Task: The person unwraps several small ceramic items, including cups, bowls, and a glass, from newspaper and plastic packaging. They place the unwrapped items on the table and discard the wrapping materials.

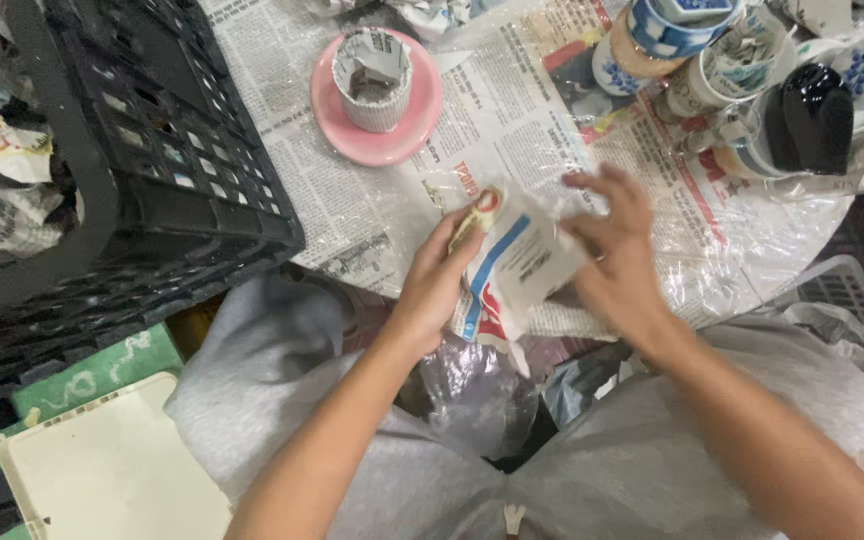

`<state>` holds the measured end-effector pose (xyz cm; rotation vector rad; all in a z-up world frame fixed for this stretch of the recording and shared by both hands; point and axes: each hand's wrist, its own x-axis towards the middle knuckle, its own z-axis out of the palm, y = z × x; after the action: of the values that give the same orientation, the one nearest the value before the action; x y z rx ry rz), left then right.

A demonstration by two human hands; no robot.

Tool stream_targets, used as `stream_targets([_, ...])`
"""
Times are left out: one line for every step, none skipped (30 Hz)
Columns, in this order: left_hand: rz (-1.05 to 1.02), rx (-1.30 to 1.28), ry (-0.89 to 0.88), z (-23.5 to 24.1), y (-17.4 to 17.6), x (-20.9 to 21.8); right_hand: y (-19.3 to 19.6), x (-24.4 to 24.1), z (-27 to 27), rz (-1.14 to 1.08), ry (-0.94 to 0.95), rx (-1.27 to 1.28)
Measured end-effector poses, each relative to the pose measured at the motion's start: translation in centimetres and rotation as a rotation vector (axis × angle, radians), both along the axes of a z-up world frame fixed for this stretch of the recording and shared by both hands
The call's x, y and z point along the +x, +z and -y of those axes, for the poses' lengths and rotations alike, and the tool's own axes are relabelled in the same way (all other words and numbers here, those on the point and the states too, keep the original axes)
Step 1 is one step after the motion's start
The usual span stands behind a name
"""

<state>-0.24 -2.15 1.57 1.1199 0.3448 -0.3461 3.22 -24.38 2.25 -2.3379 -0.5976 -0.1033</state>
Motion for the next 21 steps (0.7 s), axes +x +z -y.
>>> stream_targets([-0.013,-0.014,0.007,-0.1,0.1,-0.1,0.0,0.2,1.0,0.034,-0.025,-0.014])
stream_targets([-0.025,-0.028,0.014,-0.3,0.2,-0.3,-0.1,0.5,2.4,0.043,-0.051,-0.018])
stream_targets([-0.031,-0.04,0.017,-0.4,0.3,-0.3,-0.1,1.0,3.9,0.059,-0.081,-0.02])
stream_targets([0.005,-0.03,0.014,-0.5,0.2,-0.4,-0.3,1.5,5.6,0.077,-0.129,-0.004])
stream_targets([0.042,-0.022,0.008,-0.5,0.1,-0.3,-0.2,2.0,7.6,0.097,-0.18,0.011])
stream_targets([0.079,-0.015,0.002,-0.4,0.0,-0.4,-0.2,2.8,9.8,0.025,-0.268,0.126])
stream_targets([0.086,0.013,-0.026,-0.3,-0.2,-0.6,-0.3,3.6,12.0,-0.047,-0.359,0.242])
stream_targets([0.094,0.04,-0.053,-0.1,-0.4,-0.8,-0.3,3.8,14.3,-0.061,-0.383,0.358])
stream_targets([0.105,0.067,-0.082,0.1,-0.6,-1.0,-0.5,4.3,16.4,-0.082,-0.406,0.453])
stream_targets([0.108,0.064,-0.096,0.2,-0.9,-1.0,-0.6,4.7,18.5,-0.099,-0.43,0.551])
stream_targets([0.106,0.059,-0.112,0.2,-1.1,-1.2,-1.1,5.3,20.1,-0.132,-0.456,0.624])
stream_targets([0.104,0.053,-0.127,0.2,-1.2,-1.5,-1.6,5.5,21.3,-0.169,-0.484,0.648])
stream_targets([0.122,0.093,-0.153,0.2,-1.4,-1.5,-1.9,6.0,22.3,-0.201,-0.508,0.673])
stream_targets([0.141,0.133,-0.178,0.1,-1.4,-1.6,-2.0,6.2,22.9,-0.24,-0.533,0.649])
stream_targets([0.162,0.175,-0.199,0.1,-1.4,-1.6,-2.1,6.4,23.2,-0.222,-0.511,0.642])
stream_targets([0.144,0.203,-0.224,0.1,-1.4,-1.5,-2.0,6.6,23.2,-0.203,-0.489,0.636])
stream_targets([0.119,0.228,-0.249,0.3,-1.5,-1.7,-1.9,6.5,23.0,-0.135,-0.427,0.637])
stream_targets([0.094,0.253,-0.275,0.5,-1.5,-1.8,-1.7,6.2,22.7,-0.068,-0.365,0.635])
stream_targets([0.126,0.266,-0.297,0.7,-1.6,-2.1,-1.5,5.8,22.3,-0.092,-0.389,0.62])
stream_targets([0.158,0.278,-0.32,0.9,-1.6,-2.4,-1.2,5.6,21.9,-0.115,-0.413,0.605])
stream_targets([0.196,0.292,-0.338,1.0,-1.5,-2.3,-0.8,5.8,21.4,-0.133,-0.432,0.593])
